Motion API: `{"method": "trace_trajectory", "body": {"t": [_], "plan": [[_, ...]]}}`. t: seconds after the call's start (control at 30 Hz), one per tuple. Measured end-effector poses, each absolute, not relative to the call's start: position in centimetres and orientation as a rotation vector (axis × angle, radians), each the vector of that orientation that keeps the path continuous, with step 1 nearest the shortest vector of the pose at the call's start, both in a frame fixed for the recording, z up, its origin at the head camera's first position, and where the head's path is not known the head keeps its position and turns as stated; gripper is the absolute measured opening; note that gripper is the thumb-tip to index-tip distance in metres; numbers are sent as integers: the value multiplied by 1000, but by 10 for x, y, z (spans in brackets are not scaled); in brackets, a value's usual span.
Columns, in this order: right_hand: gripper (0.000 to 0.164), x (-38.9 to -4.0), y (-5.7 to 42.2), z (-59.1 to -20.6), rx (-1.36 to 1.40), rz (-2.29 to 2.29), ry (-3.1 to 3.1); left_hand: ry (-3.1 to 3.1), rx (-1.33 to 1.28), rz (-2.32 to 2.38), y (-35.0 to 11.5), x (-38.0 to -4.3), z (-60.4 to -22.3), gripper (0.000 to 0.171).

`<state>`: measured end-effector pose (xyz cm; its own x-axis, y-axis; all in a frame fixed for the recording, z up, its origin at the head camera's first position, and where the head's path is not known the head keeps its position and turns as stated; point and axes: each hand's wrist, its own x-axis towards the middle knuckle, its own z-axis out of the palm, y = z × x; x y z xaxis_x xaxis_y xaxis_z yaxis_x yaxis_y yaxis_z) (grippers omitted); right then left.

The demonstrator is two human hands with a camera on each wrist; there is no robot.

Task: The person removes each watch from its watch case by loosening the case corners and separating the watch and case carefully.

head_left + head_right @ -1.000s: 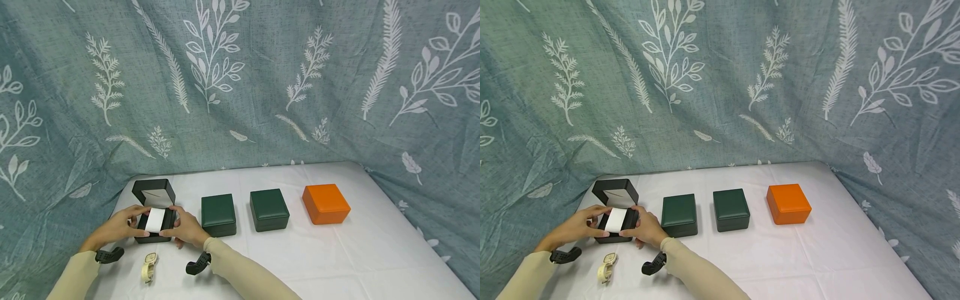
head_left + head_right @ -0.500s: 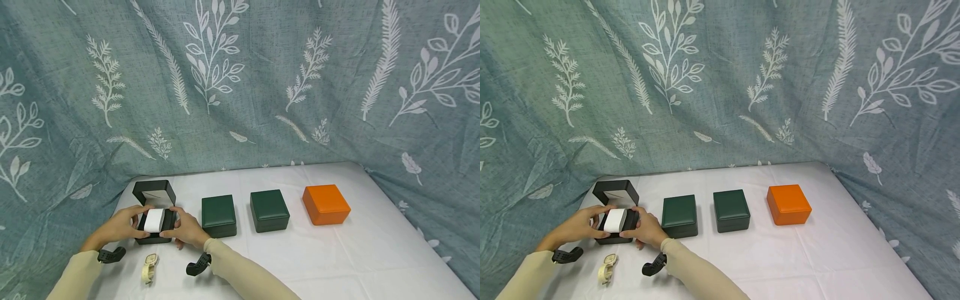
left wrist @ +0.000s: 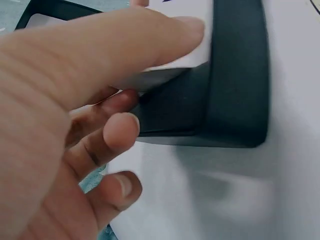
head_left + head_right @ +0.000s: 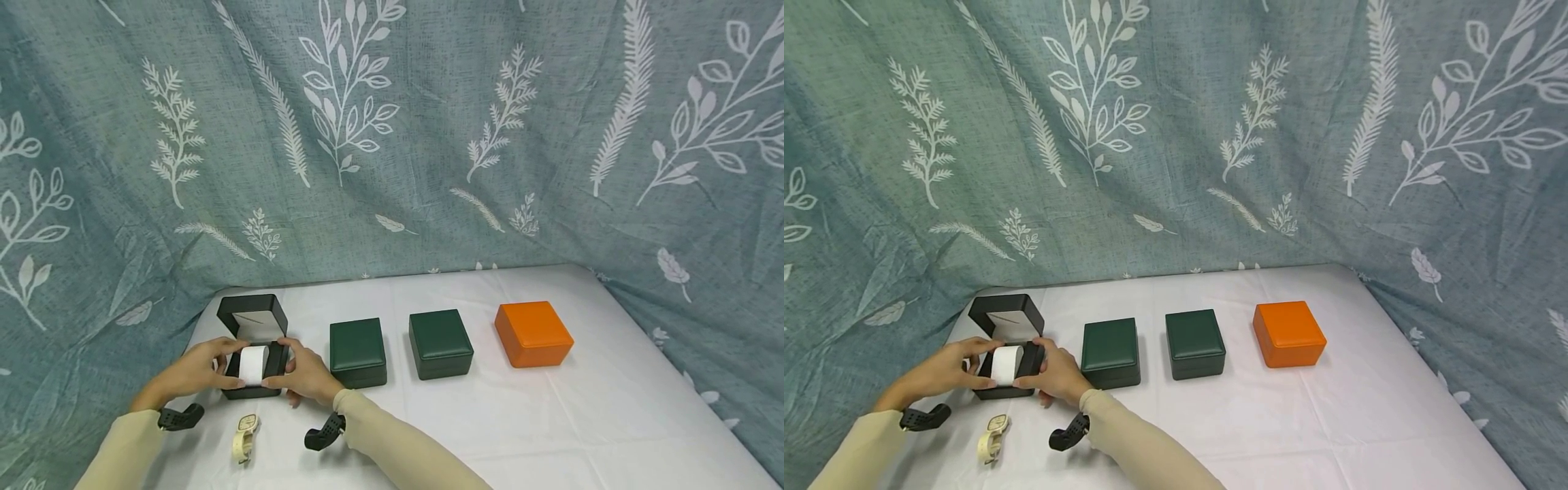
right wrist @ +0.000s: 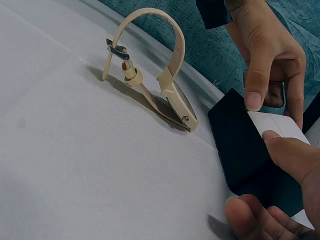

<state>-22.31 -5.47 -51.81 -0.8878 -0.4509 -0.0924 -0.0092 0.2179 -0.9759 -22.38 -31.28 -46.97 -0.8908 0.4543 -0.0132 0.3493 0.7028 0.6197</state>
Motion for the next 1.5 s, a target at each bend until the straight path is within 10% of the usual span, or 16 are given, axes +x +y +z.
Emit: {"method": "trace_trajectory", "body": {"t": [1.5], "plan": [[79, -220, -52, -507, -462, -1625, 2231, 2899, 599, 975, -310, -220, -476, 54]]}}
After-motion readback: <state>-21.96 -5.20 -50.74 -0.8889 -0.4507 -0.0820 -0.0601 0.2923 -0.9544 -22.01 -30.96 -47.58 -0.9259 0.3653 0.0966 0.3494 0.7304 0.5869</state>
